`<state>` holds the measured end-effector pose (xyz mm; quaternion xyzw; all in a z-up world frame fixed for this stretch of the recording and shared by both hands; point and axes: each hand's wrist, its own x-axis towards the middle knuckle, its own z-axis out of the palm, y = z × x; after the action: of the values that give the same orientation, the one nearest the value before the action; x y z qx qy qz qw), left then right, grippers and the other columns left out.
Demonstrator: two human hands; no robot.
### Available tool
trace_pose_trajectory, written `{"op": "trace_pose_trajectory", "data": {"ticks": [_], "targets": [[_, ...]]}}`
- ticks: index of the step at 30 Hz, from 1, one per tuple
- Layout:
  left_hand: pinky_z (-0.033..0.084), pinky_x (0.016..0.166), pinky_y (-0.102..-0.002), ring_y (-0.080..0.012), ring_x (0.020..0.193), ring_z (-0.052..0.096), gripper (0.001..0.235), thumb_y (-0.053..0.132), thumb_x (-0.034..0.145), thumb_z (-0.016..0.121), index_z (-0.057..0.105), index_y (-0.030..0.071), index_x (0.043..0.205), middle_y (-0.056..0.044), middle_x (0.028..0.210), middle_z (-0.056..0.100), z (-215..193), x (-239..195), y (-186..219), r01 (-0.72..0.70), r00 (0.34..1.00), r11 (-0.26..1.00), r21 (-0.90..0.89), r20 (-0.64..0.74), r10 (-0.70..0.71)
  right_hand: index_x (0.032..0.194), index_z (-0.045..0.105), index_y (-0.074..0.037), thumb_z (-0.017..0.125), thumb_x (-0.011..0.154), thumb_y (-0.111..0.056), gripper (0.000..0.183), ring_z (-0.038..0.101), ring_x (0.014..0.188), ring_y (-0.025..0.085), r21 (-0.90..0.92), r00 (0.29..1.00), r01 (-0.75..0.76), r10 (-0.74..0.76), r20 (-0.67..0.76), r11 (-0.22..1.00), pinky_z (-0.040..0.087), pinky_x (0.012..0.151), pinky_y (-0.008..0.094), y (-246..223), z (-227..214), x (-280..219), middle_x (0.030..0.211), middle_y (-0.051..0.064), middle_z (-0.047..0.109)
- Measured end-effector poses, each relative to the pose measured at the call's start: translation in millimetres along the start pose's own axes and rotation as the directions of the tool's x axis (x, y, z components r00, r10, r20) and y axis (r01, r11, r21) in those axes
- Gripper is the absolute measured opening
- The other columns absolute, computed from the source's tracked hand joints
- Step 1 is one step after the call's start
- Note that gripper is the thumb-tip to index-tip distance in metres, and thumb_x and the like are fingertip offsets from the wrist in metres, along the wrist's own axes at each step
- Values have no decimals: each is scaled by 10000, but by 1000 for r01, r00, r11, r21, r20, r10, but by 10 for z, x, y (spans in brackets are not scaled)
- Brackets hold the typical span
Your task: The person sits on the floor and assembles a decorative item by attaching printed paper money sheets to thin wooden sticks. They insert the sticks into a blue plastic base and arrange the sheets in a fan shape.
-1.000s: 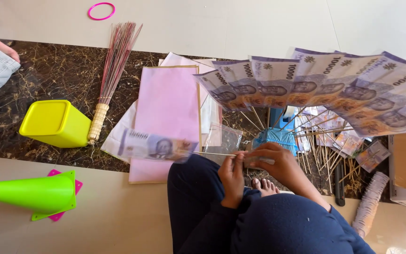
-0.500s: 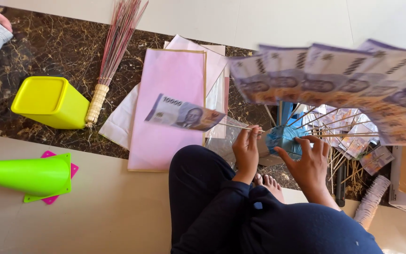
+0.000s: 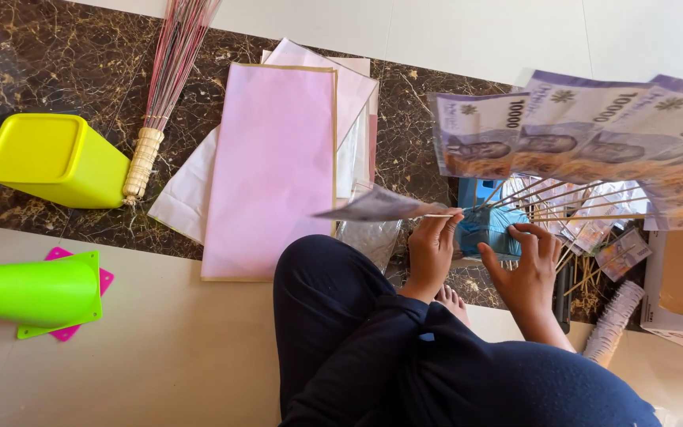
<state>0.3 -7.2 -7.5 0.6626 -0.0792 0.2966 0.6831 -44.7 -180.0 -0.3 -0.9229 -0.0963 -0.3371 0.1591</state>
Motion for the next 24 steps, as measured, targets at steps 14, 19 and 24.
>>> {"op": "trace_pose_trajectory", "data": {"ticks": [14, 19, 24], "targets": [[596, 831, -392, -305, 891, 746, 155, 60, 972, 699, 755, 71, 1116, -98, 950, 752, -104, -63, -172, -179, 983, 975, 131, -24, 184, 1141, 691, 8, 916, 783, -340, 548, 571, 1170, 400, 33, 997, 75, -76, 16, 997, 495, 989, 486, -442, 55, 159, 1191, 159, 601], [575, 860, -379, -278, 904, 734, 164, 73, 988, 678, 733, 76, 1143, -79, 968, 727, -57, -114, -249, -240, 970, 964, 111, -15, 243, 1140, 692, 17, 922, 774, -320, 548, 574, 1199, 415, 46, 998, 63, -64, 19, 997, 494, 1011, 490, -461, 59, 159, 1188, 168, 597], [575, 804, -400, -334, 831, 723, 139, 52, 983, 688, 760, 60, 1102, -116, 890, 723, -98, -19, 21, -370, 929, 914, 167, 44, 368, 1168, 691, -8, 919, 737, -334, 587, 594, 1217, 401, 42, 997, 73, -74, 19, 996, 511, 1018, 474, -369, 127, 88, 1198, 143, 611]]}}
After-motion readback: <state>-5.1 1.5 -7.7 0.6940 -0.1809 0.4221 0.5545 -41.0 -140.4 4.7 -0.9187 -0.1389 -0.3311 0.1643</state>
